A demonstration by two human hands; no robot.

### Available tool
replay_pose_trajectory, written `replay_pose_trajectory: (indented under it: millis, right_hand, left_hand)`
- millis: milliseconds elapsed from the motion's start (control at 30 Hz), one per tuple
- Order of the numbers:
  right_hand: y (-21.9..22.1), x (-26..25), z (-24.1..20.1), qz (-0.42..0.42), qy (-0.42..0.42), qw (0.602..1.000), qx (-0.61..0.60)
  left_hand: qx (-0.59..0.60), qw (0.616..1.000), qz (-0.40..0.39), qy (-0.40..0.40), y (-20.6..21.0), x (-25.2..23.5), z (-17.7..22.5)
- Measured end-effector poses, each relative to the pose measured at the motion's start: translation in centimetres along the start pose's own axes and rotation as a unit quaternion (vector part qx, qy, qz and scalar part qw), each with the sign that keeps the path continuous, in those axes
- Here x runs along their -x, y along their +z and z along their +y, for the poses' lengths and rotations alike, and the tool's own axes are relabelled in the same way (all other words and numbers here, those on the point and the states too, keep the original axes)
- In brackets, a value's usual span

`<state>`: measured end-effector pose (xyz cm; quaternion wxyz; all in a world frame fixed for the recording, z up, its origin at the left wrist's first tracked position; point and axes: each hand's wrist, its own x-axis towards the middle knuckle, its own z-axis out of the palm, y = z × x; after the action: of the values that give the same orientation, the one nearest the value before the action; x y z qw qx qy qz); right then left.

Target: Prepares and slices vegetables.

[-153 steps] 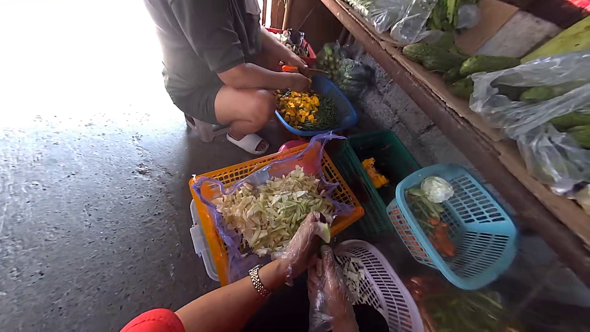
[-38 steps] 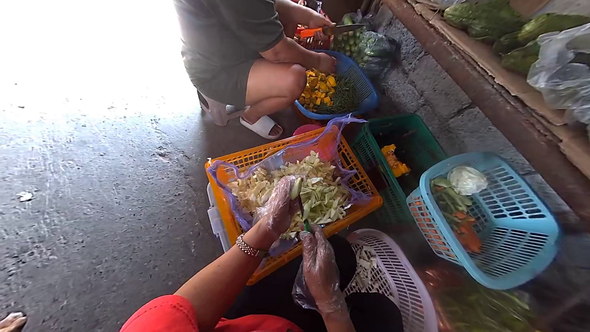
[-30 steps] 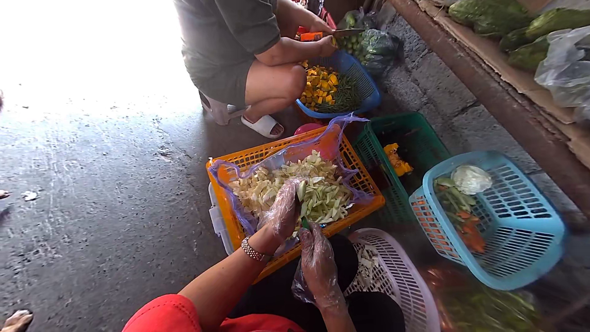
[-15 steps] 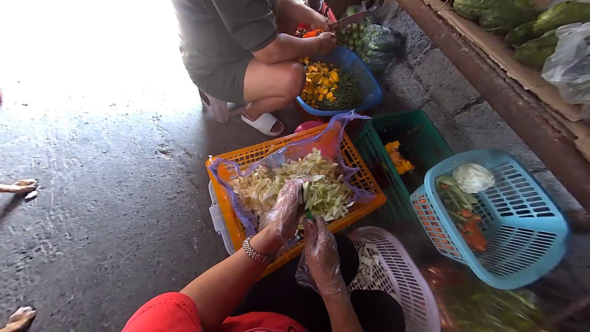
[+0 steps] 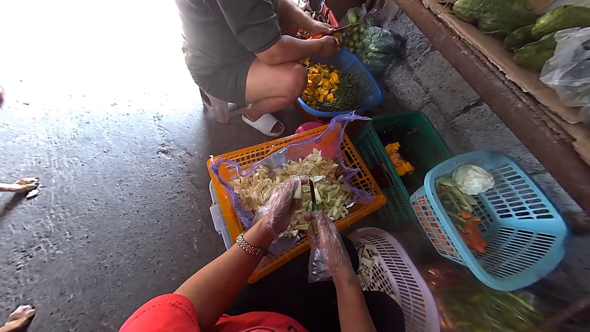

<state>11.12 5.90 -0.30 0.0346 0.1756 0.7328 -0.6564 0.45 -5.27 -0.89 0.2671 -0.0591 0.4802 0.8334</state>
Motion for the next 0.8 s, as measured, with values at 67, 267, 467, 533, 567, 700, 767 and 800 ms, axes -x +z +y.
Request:
replay_pose_trajectory:
  millis: [67, 267, 467, 533, 567, 700, 767, 800]
  right_hand:
    - [0.3, 0.5, 0.1, 0.011, -0.019, 1.000, 0.014]
    - [1.9, 2.1, 0.0, 0.059, -0.085, 0.992, 0.074]
    - [3.2, 2.9, 0.4, 0.085, -0.108, 0.979, 0.153]
    - [3.2, 2.8, 0.5, 0.088, -0.107, 0.978, 0.153]
    - [3.2, 2.7, 0.5, 0.091, -0.107, 0.978, 0.154]
    - [3.2, 2.6, 0.6, 0.095, -0.111, 0.976, 0.160]
    - [3.2, 2.5, 0.6, 0.099, -0.118, 0.975, 0.162]
    - [3.3, 2.5, 0.6, 0.103, -0.122, 0.973, 0.166]
  left_hand:
    - [-0.007, 1.000, 0.017, 0.018, -0.3, -0.5, -0.1]
    - [0.006, 0.999, 0.029, 0.038, -0.2, -1.1, -0.8]
    - [-0.008, 0.998, 0.057, 0.034, 0.7, -0.5, 0.1]
    - [-0.013, 0.998, 0.054, 0.043, 0.8, -0.4, 0.2]
    - [-0.015, 0.997, 0.051, 0.047, 0.8, -0.3, 0.2]
    - [-0.020, 0.997, 0.045, 0.058, 0.9, -0.3, 0.0]
    - [-0.023, 0.997, 0.044, 0.067, 1.0, -0.2, 0.0]
    - [-0.022, 0.996, 0.041, 0.070, 1.0, -0.1, 0.0]
